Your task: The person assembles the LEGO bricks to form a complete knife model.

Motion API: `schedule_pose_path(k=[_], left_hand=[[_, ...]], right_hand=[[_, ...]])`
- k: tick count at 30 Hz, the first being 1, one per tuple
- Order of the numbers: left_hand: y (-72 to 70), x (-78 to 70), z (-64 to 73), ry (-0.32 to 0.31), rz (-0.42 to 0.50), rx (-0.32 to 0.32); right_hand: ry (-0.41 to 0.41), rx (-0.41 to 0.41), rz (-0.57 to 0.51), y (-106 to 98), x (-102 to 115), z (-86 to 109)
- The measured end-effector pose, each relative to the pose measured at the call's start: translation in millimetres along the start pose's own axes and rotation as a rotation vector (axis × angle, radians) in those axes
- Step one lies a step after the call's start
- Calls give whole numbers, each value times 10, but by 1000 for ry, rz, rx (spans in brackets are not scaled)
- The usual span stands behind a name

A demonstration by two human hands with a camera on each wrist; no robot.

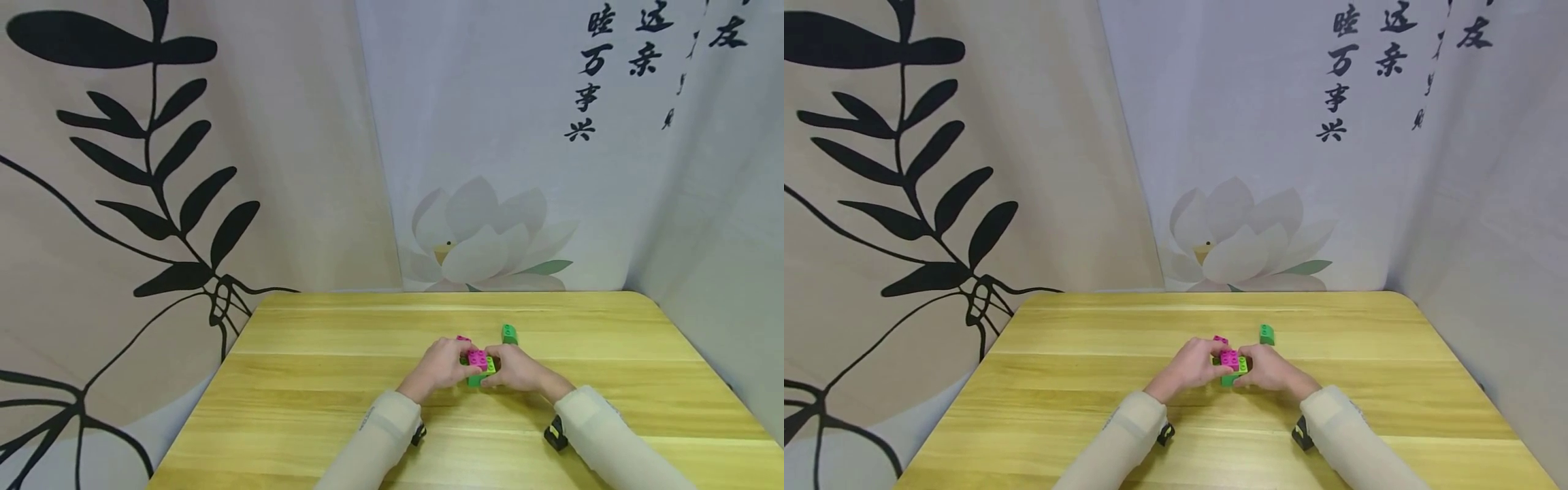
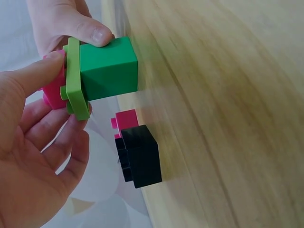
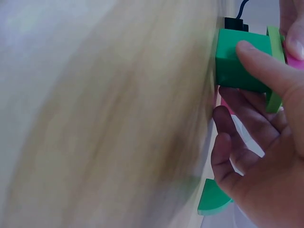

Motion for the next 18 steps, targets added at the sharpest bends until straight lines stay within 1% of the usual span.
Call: schedule_pose_path(k=[9,14,18], left_hand=[[9,-5,1,2,-1,8],[2,-2,3,-13,6,-8],[-4,-2,16,-32,-24,-20]], right_hand=[[-13,-1,-4,9,-14,3],[-12,-3,-5,1,-13,-1],[-9,2,-5,10,-15,-10]])
Point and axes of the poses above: each hand's wrist, its own z-axis away from the middle knuckle, its own y-axis out of the palm, x = y × z, the point moved 5 cm from there along -z, towards the middle knuckle, and after that the axes turned 11 degrees about -z, right-handed, at the moved point
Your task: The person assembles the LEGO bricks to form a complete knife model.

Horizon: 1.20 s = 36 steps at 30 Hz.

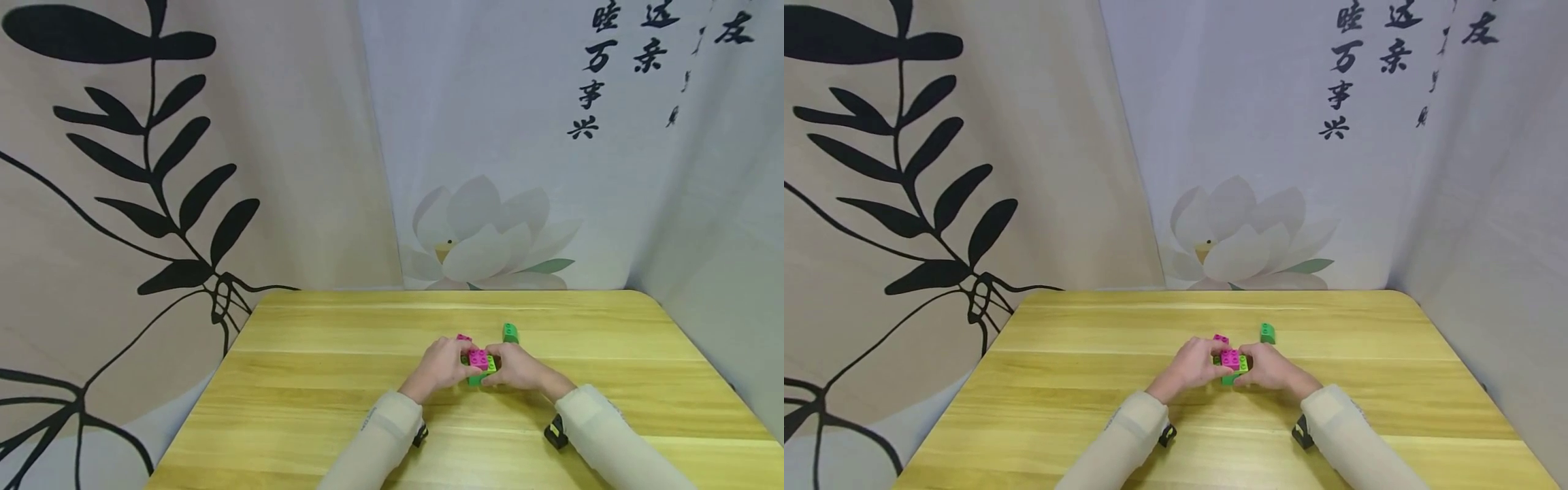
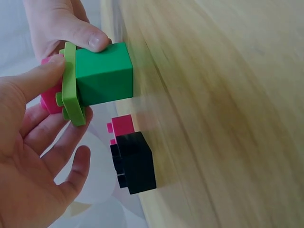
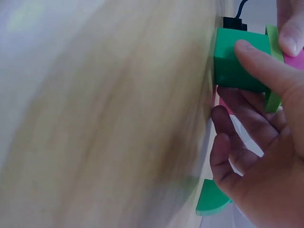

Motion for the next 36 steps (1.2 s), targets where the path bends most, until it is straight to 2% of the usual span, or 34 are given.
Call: schedule_pose_path(k=[7,16,20,25,31,36], left_hand=[[7,-22,-9,-23,-62,22],[-17,5,-3,61,-14,85],[-42,107,27,69,54,106],[-125,307,81,67,140,89],[-194,532,154,-3,152,67],[-157,623,176,-42,157,83]], right_hand=[[-14,-1,-3,-10,-1,7],[-11,5,-18,-5,12,15],[10,1,-19,4,-3,6],[42,-11,-16,6,-13,3],[52,-21,-7,7,-1,1],[60,-17,-23,13,11,4]])
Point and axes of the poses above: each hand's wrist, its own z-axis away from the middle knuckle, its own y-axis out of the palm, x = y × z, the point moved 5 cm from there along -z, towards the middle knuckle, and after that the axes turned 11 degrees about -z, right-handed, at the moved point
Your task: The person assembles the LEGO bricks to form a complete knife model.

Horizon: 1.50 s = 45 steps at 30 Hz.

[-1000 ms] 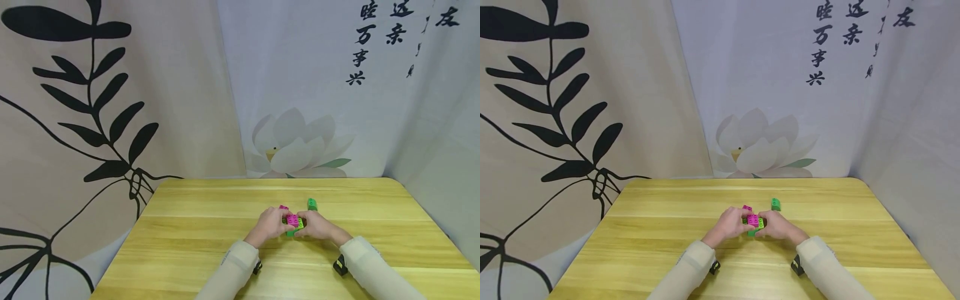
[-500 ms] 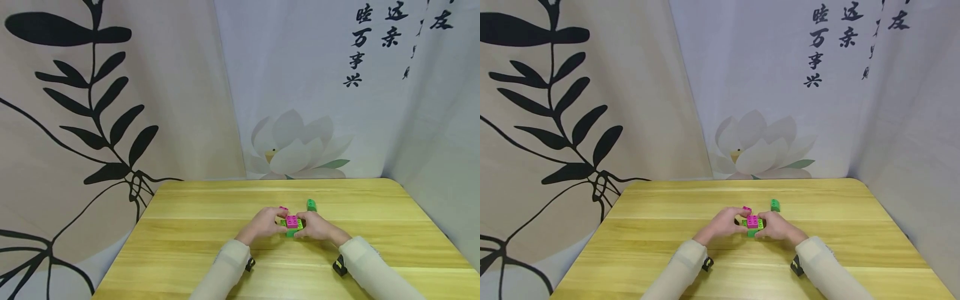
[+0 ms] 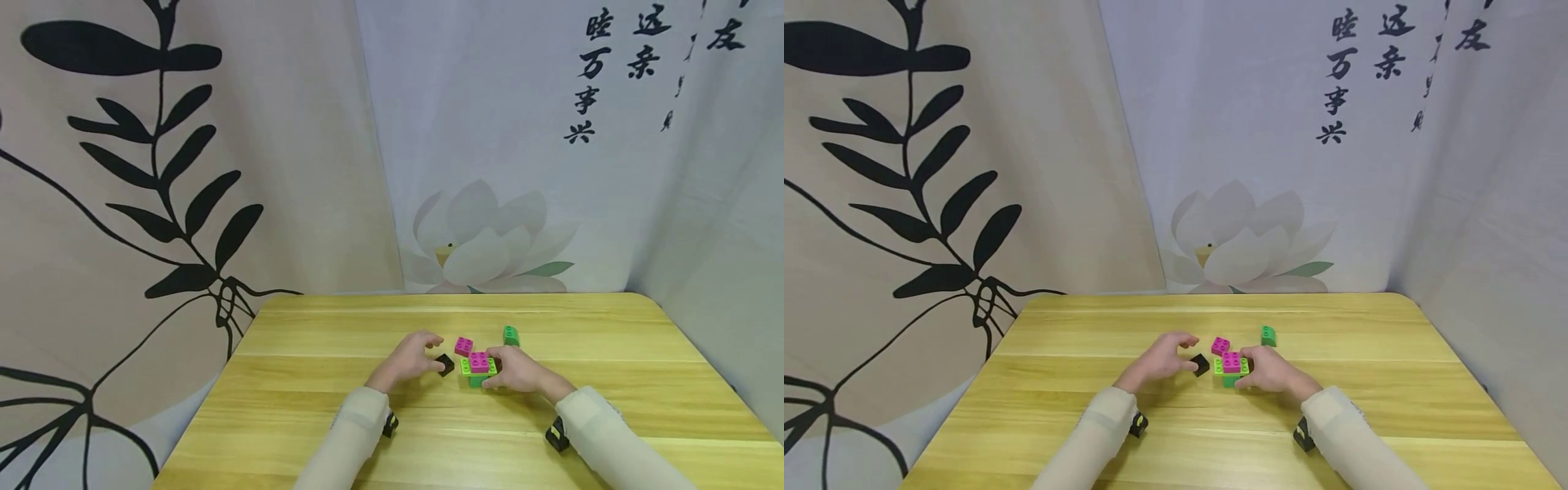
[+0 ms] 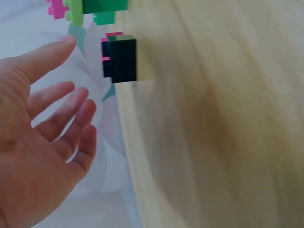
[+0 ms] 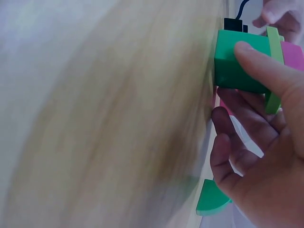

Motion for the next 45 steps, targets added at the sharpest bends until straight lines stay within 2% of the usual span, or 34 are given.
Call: schedule_pose_path(k=[7,12,18,30,38,45], left_hand=[[167,85,-67,-46,-53,43],[222,90,-104,-79,-86,60],[229,57,-130,-103,-138,84],[240,17,-165,-116,-171,107],[233,17,-129,-125,-151,102],[154,21,-83,-77,-68,26]], right_hand=[[5,-3,-3,-21,7,-7],[10,-8,12,-16,17,2],[9,-8,22,-2,9,6],[7,-6,37,-15,-4,-9],[6,0,34,-7,2,-12],[14,-7,26,-6,-11,-8]])
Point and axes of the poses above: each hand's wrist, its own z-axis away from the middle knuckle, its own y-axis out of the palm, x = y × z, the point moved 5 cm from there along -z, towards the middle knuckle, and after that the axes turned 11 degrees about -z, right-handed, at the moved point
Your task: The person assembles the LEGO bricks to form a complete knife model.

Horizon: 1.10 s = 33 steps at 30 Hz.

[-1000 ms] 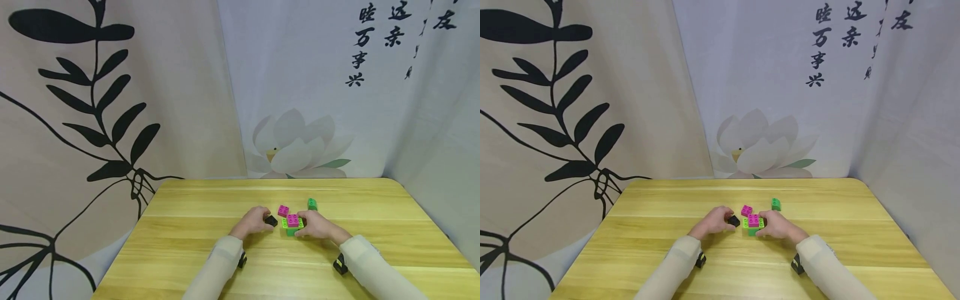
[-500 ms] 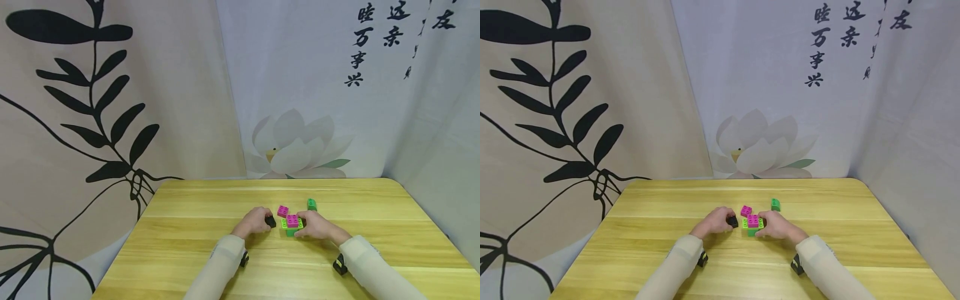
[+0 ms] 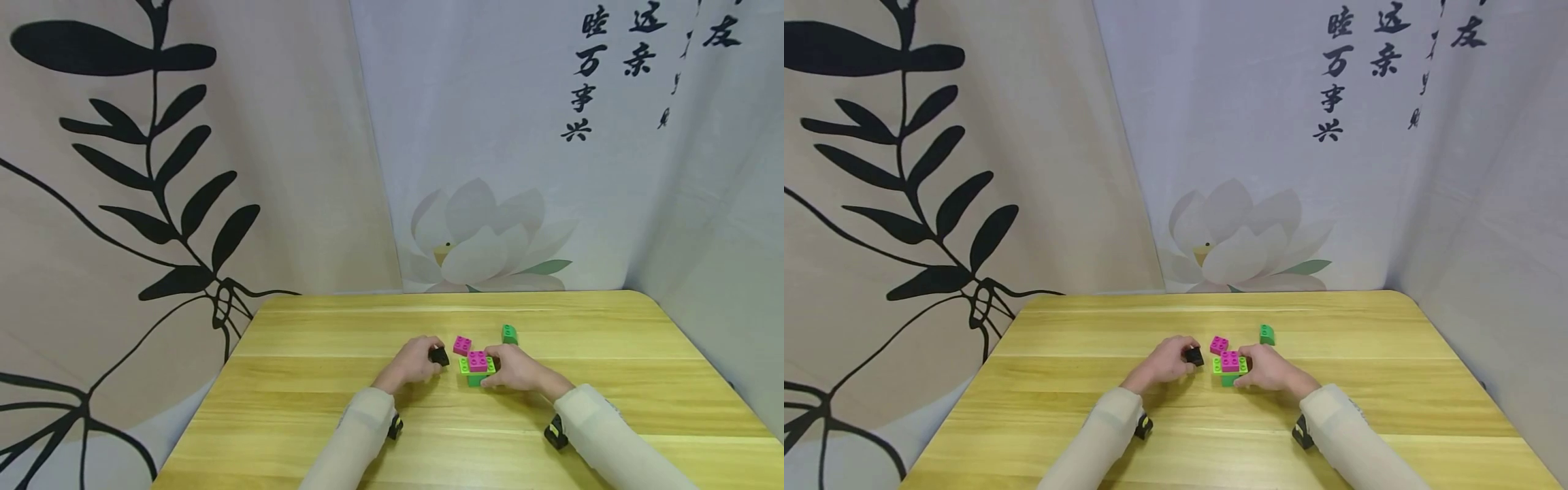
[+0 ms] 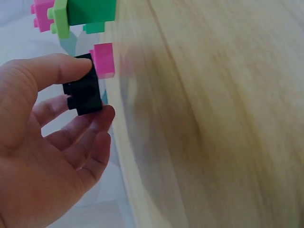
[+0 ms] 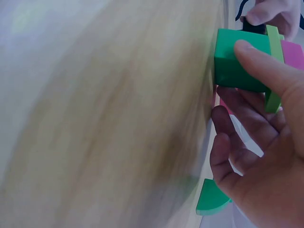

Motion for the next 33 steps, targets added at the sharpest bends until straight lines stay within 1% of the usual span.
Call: schedule_pose_path(k=[4,9,14,19,22,26,30,33], left_hand=[[-53,-31,20,39,21,-43],[-111,-137,53,85,49,-81],[-135,-266,77,119,82,-102],[-141,-379,90,169,97,-119],[-129,-425,84,208,96,-123],[-105,-481,73,247,88,-110],[-97,-547,70,267,86,-92],[-92,-584,65,271,93,-77]], right_hand=[[-3,-1,7,-1,6,1],[-15,1,13,-7,18,4],[-35,8,3,-7,17,7],[-45,18,-4,-1,3,7],[-54,21,-1,0,4,10],[-68,23,0,-2,17,19],[-72,18,14,-9,25,22],[-81,13,26,-12,28,17]])
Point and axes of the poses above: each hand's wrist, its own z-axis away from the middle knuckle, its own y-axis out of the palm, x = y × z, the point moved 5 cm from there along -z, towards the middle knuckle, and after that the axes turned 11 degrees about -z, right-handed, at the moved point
